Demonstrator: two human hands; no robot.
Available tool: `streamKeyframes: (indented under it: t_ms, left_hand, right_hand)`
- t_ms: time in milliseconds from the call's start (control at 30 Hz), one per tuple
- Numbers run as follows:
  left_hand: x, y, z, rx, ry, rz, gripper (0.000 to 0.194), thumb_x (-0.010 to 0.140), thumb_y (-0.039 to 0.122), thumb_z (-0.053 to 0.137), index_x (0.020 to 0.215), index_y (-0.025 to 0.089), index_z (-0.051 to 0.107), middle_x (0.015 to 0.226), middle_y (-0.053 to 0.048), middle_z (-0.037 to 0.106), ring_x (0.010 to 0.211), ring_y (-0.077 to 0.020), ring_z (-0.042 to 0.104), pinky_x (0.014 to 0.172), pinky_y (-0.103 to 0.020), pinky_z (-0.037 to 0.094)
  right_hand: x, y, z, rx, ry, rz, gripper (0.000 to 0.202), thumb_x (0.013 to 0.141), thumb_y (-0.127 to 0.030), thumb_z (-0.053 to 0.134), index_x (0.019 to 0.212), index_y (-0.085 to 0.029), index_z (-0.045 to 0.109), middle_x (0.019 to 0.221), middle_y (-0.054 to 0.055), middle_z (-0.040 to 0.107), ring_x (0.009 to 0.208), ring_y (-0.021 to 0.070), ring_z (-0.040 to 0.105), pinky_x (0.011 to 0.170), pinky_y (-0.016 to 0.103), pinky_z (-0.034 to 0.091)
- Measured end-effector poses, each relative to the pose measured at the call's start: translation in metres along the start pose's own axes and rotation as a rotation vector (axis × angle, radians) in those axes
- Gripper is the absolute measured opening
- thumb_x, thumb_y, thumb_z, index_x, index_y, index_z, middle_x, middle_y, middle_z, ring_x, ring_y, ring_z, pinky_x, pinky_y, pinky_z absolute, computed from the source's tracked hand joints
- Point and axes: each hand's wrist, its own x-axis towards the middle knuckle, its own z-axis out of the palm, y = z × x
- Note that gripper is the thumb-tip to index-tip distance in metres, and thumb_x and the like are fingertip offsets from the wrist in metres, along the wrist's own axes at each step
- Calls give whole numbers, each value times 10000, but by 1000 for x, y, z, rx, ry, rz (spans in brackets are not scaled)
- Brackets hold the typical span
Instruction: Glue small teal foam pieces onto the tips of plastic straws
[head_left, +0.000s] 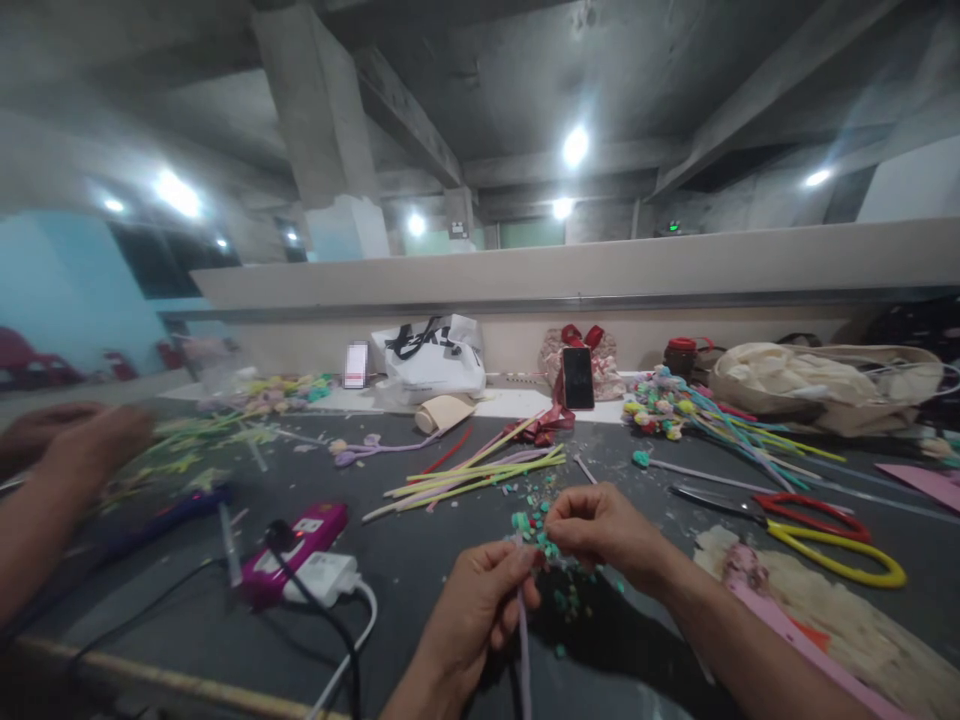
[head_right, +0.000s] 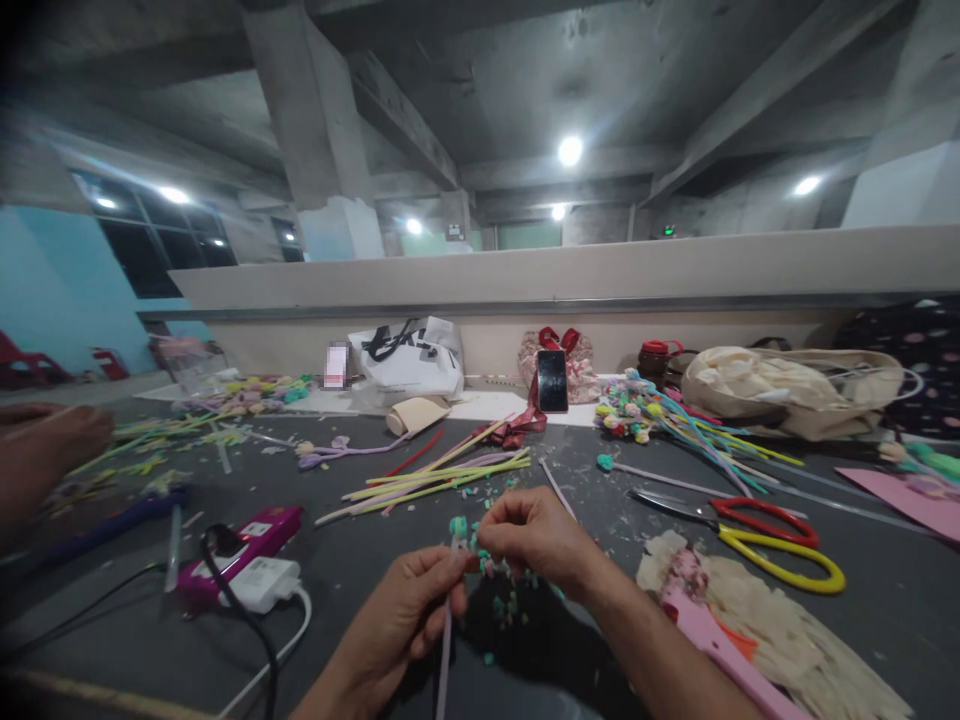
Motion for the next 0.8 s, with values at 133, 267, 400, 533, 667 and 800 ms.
streamKeyframes:
  t_ms: [133,267,400,533,667,800]
  left_hand:
    - [0,1,0,-41,-2,31,302,701,399,537,599,119,585,345,58,473,235,-1,298,274,-127,140]
    - [1,-1,-2,1,18,24,320,706,394,540,551,116,564,303,67,428,220,-2,289,275,-133,119]
    - [0,-1,-2,14,13,22,324,684,402,565,526,120,548,283,69,413,216,-3,292,276,-130,112]
    - [1,1,-1,5,60,9,312,679,402,571,535,127,542,297,76,417,223,6,272,273,-117,119]
    - [4,-2,-4,-32,55,-7,304,666,404,588,542,130,540,286,95,372,232,13,242,276,-105,130]
    - [3,-4,-4,-9,82,22,301,665,405,589,553,129,548,303,86,394,241,16,251,279,-98,140]
  right_hand:
    - [4,7,-3,-11,20,3,98,661,-197,574,589,-132,562,422,-82,444,341,21,345,341,135,249]
    - [7,16,0,-11,-2,-1,91,667,-207,572,610,-135,572,446,-68,492,355,28,361,352,141,258]
    - [7,20,5,12,-32,-2,102,673,-218,560,618,-132,572,468,-62,505,363,31,366,357,145,264]
    - [4,15,8,39,-49,4,104,673,-224,556,617,-136,556,456,-69,479,362,32,373,359,144,280]
    - [5,11,8,36,-46,-1,73,657,-201,558,621,-138,556,457,-71,472,375,35,387,366,143,299]
    - [5,12,7,11,-42,-15,57,656,-168,543,611,-135,555,465,-68,482,381,35,392,370,141,300]
